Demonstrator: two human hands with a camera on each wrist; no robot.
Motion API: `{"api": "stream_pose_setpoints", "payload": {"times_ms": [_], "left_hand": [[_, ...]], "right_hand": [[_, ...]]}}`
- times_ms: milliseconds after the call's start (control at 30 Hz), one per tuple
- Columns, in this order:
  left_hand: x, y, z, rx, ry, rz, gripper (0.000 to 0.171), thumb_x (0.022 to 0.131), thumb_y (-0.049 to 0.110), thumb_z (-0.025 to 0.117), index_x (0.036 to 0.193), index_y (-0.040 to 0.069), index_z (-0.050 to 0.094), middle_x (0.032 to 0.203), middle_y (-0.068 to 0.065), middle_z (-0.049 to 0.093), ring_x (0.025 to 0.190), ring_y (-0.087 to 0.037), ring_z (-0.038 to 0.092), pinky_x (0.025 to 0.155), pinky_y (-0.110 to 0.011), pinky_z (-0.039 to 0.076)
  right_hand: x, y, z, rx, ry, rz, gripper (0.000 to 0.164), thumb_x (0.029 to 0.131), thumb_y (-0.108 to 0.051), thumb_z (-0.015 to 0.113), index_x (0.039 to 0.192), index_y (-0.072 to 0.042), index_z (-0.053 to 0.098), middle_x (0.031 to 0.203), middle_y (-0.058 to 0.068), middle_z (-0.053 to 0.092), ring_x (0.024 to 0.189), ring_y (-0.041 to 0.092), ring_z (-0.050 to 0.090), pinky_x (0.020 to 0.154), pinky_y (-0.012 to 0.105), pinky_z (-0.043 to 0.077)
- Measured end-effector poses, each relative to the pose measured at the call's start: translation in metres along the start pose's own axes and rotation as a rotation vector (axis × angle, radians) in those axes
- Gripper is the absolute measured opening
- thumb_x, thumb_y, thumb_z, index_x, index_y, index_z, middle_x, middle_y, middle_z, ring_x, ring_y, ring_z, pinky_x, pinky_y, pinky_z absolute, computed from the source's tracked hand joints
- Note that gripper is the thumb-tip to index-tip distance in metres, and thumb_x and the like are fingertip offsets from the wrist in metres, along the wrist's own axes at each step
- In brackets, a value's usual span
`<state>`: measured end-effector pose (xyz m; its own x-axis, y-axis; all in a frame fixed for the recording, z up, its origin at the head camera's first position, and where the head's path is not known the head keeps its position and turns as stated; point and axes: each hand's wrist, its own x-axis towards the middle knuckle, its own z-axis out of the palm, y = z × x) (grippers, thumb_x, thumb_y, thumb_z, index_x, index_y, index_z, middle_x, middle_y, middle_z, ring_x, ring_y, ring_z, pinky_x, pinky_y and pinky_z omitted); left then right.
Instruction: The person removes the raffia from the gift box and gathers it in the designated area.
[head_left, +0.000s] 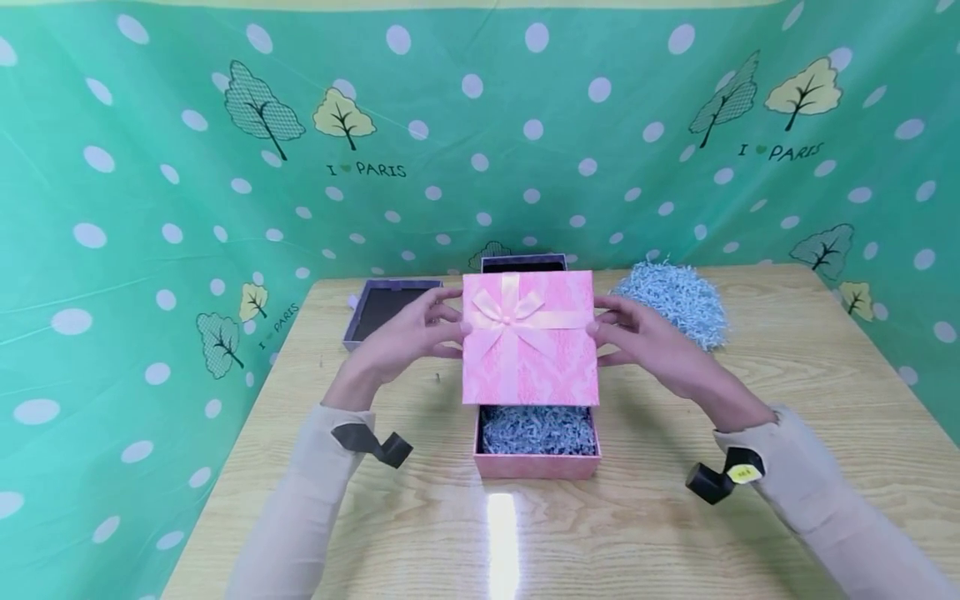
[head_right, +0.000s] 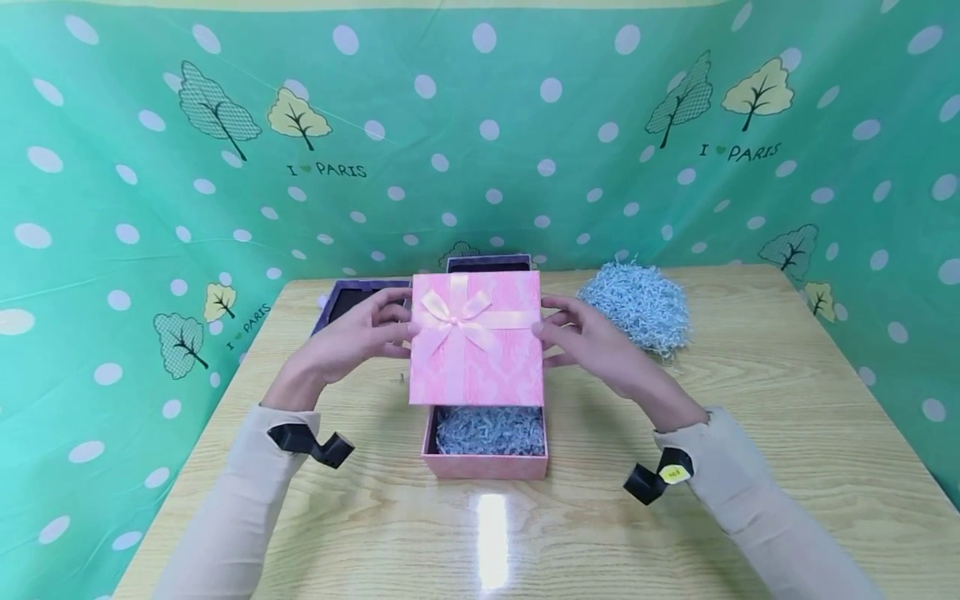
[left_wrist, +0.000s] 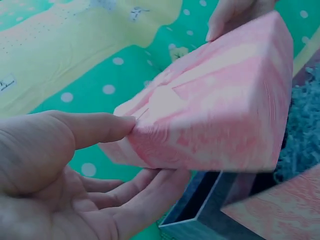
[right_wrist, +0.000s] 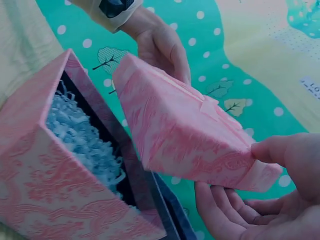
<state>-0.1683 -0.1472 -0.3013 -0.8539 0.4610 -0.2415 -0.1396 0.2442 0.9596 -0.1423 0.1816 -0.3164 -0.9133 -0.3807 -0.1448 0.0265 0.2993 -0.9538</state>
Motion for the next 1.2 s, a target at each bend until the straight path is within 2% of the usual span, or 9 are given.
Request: {"api": "stream_pose_setpoints", "payload": {"times_ms": [133, 233, 433, 533, 667, 833, 1000, 1100, 1200], "left_hand": [[0.002, 0.003, -0.005, 0.071, 0.036, -0.041, 0.055, 0.093, 0.03, 0.063, 0.14, 0.009, 0.043, 0.128, -0.014, 0.057, 0.115, -0.028, 0.061, 0.104, -0.053, 0.044], [0.003, 0.002, -0.009, 0.106, 0.056, -0.035, 0.048, 0.093, 0.034, 0.062, 0.132, 0.008, 0.052, 0.127, -0.01, 0.061, 0.117, -0.023, 0.06, 0.106, -0.049, 0.042], [0.008, -0.005, -0.015, 0.027, 0.121, 0.118, 0.045, 0.092, 0.023, 0.065, 0.131, 0.005, 0.053, 0.127, -0.014, 0.056, 0.115, -0.025, 0.06, 0.097, -0.034, 0.052], [0.009, -0.007, -0.018, 0.059, 0.185, 0.149, 0.044, 0.09, 0.022, 0.067, 0.13, 0.009, 0.054, 0.121, -0.013, 0.059, 0.107, -0.024, 0.061, 0.092, -0.038, 0.054], [0.008, -0.008, -0.02, 0.072, 0.24, 0.188, 0.037, 0.091, 0.023, 0.066, 0.126, 0.012, 0.059, 0.108, -0.011, 0.065, 0.095, -0.025, 0.065, 0.087, -0.044, 0.056], [0.007, -0.008, -0.025, -0.034, 0.226, 0.224, 0.044, 0.094, 0.017, 0.061, 0.137, 0.015, 0.052, 0.119, -0.018, 0.063, 0.096, -0.019, 0.068, 0.093, -0.043, 0.054], [0.003, -0.009, -0.035, -0.225, 0.222, 0.196, 0.046, 0.099, 0.014, 0.051, 0.144, 0.016, 0.043, 0.146, -0.016, 0.043, 0.111, -0.017, 0.063, 0.098, -0.031, 0.051], [-0.001, -0.008, -0.043, -0.31, 0.249, 0.152, 0.043, 0.1, 0.023, 0.05, 0.143, 0.017, 0.045, 0.149, -0.011, 0.04, 0.117, -0.016, 0.059, 0.094, -0.025, 0.052], [-0.007, -0.009, -0.051, -0.359, 0.269, 0.126, 0.045, 0.098, 0.027, 0.054, 0.141, 0.017, 0.047, 0.142, -0.011, 0.047, 0.114, -0.014, 0.06, 0.091, -0.023, 0.053]], "right_hand": [[0.006, -0.007, -0.001, -0.015, 0.032, -0.015, 0.064, 0.096, -0.04, 0.056, 0.144, -0.005, 0.036, 0.136, 0.016, 0.048, 0.118, 0.031, 0.053, 0.087, 0.039, 0.057], [0.01, -0.014, -0.001, -0.023, 0.076, -0.057, 0.06, 0.095, -0.039, 0.058, 0.142, -0.007, 0.04, 0.131, 0.014, 0.05, 0.115, 0.028, 0.054, 0.087, 0.038, 0.057], [0.017, -0.025, 0.001, -0.118, 0.177, -0.133, 0.056, 0.094, -0.035, 0.061, 0.143, -0.016, 0.043, 0.124, 0.008, 0.052, 0.112, 0.021, 0.053, 0.095, 0.034, 0.052], [0.02, -0.028, 0.004, -0.138, 0.239, -0.166, 0.052, 0.093, -0.032, 0.063, 0.141, -0.022, 0.046, 0.118, 0.006, 0.055, 0.109, 0.018, 0.053, 0.09, 0.03, 0.05], [0.025, -0.028, 0.01, -0.134, 0.291, -0.244, 0.05, 0.093, -0.023, 0.063, 0.141, -0.023, 0.047, 0.106, 0.009, 0.058, 0.094, 0.017, 0.056, 0.076, 0.022, 0.051], [0.031, -0.028, 0.019, -0.125, 0.294, -0.317, 0.05, 0.095, -0.018, 0.06, 0.143, -0.026, 0.046, 0.105, 0.015, 0.065, 0.084, 0.016, 0.064, 0.071, 0.021, 0.053], [0.037, -0.03, 0.03, -0.101, 0.252, -0.322, 0.047, 0.096, -0.014, 0.057, 0.141, -0.027, 0.048, 0.114, 0.016, 0.065, 0.094, 0.014, 0.066, 0.082, 0.028, 0.055], [0.04, -0.031, 0.038, -0.035, 0.22, -0.316, 0.044, 0.097, -0.013, 0.055, 0.139, -0.025, 0.05, 0.118, 0.017, 0.064, 0.097, 0.017, 0.066, 0.086, 0.033, 0.056], [0.044, -0.031, 0.046, 0.073, 0.185, -0.296, 0.045, 0.098, -0.014, 0.054, 0.142, -0.022, 0.047, 0.116, 0.018, 0.064, 0.095, 0.019, 0.066, 0.088, 0.041, 0.056]]}}
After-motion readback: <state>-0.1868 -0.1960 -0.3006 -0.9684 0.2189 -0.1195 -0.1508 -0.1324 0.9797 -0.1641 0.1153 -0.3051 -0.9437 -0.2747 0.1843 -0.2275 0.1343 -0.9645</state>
